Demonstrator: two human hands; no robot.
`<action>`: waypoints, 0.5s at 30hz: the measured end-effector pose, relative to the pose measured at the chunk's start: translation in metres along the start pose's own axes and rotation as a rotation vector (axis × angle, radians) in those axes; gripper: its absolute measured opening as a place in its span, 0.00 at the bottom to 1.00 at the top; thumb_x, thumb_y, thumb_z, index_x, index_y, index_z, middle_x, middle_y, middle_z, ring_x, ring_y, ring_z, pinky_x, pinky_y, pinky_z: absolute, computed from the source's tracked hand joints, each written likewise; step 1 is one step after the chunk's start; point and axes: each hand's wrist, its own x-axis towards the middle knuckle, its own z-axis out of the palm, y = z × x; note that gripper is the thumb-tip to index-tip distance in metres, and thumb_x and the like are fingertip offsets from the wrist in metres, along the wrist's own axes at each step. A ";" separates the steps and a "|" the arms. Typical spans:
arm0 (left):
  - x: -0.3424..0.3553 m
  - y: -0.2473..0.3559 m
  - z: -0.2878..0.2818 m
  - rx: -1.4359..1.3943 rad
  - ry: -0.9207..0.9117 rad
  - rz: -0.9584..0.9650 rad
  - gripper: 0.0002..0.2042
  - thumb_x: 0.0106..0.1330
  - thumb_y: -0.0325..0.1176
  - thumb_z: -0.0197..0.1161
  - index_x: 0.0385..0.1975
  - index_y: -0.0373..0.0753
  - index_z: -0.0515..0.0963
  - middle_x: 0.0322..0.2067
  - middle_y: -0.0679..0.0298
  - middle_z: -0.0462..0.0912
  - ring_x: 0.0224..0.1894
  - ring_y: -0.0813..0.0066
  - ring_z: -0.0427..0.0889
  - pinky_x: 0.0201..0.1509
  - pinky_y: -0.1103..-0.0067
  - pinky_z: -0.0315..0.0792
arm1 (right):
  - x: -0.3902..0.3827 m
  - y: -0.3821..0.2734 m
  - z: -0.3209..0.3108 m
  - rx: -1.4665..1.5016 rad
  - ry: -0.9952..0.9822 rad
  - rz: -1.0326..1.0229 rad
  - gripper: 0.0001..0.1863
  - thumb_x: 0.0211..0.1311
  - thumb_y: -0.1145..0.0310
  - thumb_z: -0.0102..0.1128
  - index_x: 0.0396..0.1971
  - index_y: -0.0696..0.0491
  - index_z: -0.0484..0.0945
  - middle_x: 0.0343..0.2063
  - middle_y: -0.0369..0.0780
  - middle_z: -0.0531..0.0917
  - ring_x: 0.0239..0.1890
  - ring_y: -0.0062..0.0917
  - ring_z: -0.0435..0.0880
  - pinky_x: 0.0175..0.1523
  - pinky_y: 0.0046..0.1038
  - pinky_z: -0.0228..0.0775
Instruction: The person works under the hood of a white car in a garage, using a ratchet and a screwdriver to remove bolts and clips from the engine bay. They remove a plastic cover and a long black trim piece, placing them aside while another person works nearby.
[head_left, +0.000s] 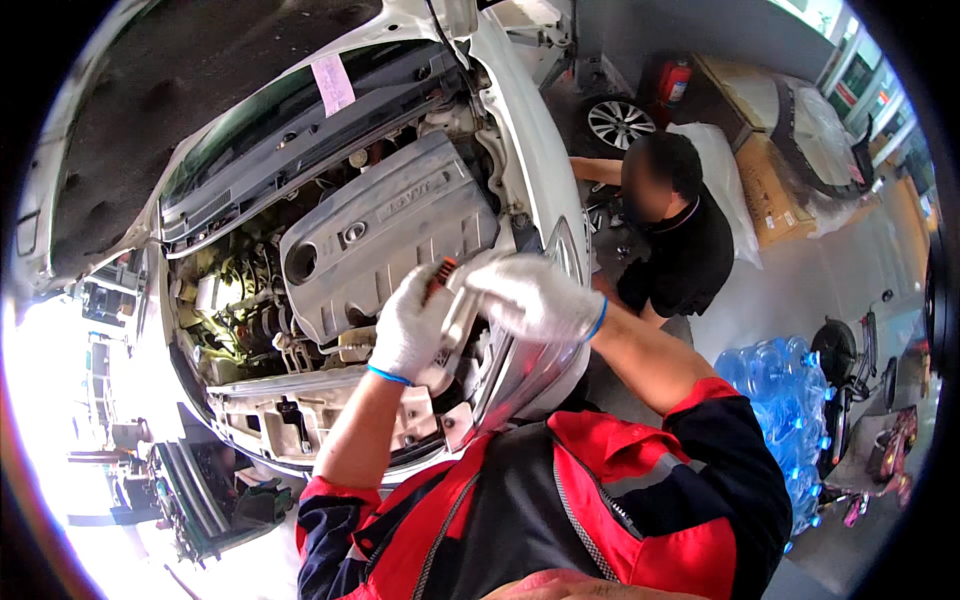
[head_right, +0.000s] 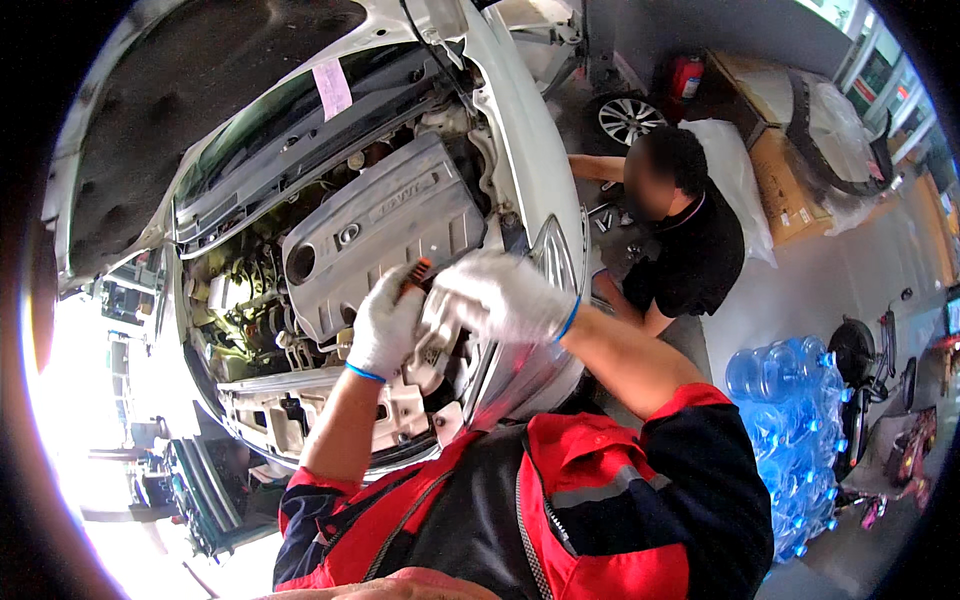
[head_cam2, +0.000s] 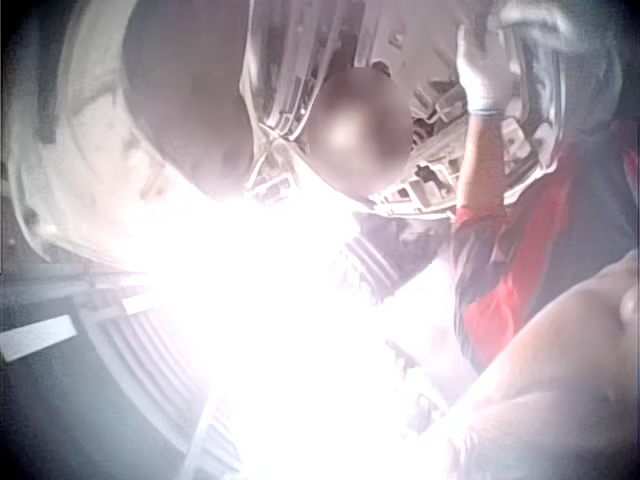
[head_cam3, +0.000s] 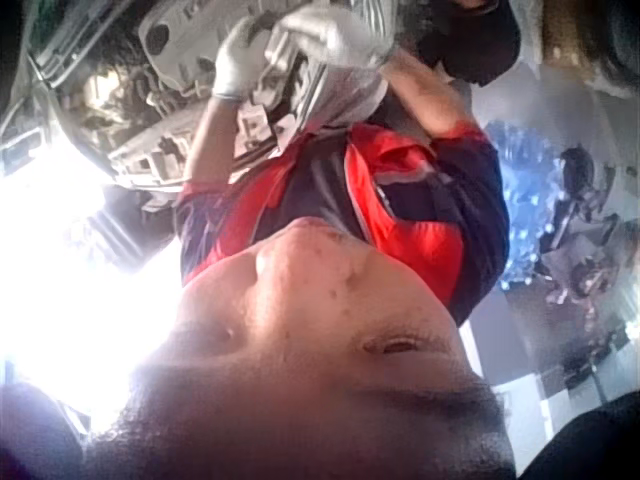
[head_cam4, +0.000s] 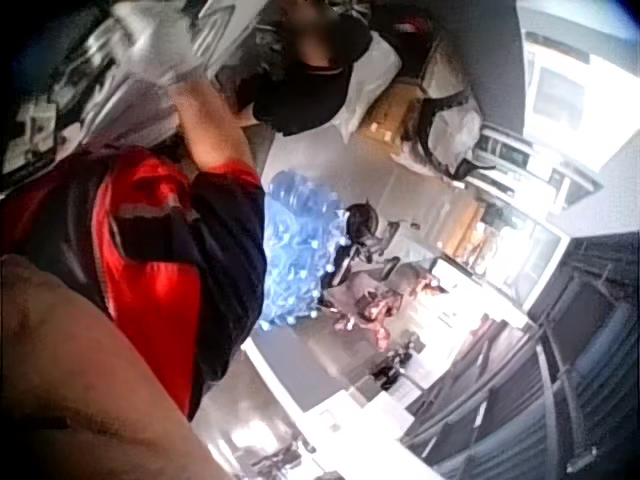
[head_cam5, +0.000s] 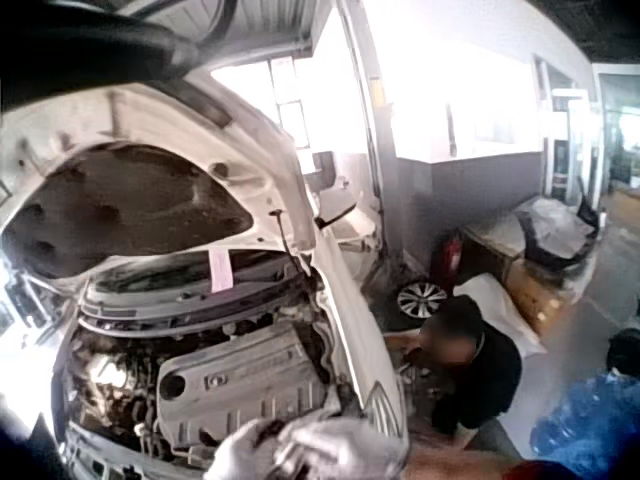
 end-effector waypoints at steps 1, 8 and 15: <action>0.018 0.001 -0.004 0.019 0.041 -0.011 0.18 0.70 0.34 0.60 0.57 0.36 0.78 0.41 0.53 0.86 0.43 0.67 0.85 0.53 0.75 0.75 | 0.005 0.028 -0.013 -0.009 0.097 -0.010 0.13 0.62 0.69 0.66 0.45 0.58 0.81 0.40 0.48 0.85 0.41 0.38 0.87 0.47 0.34 0.80; 0.182 0.007 -0.019 0.212 0.069 -0.077 0.20 0.69 0.40 0.59 0.57 0.40 0.79 0.31 0.60 0.81 0.35 0.78 0.78 0.43 0.77 0.73 | 0.112 0.262 -0.061 1.105 0.483 0.517 0.14 0.77 0.63 0.53 0.51 0.57 0.77 0.46 0.38 0.79 0.41 0.20 0.78 0.45 0.26 0.75; 0.363 0.023 0.019 0.641 0.176 -0.019 0.19 0.68 0.45 0.55 0.53 0.43 0.80 0.45 0.46 0.84 0.52 0.44 0.82 0.55 0.60 0.74 | 0.244 0.386 -0.029 0.905 0.672 0.929 0.28 0.73 0.48 0.54 0.59 0.56 0.74 0.59 0.42 0.76 0.51 0.30 0.76 0.53 0.36 0.73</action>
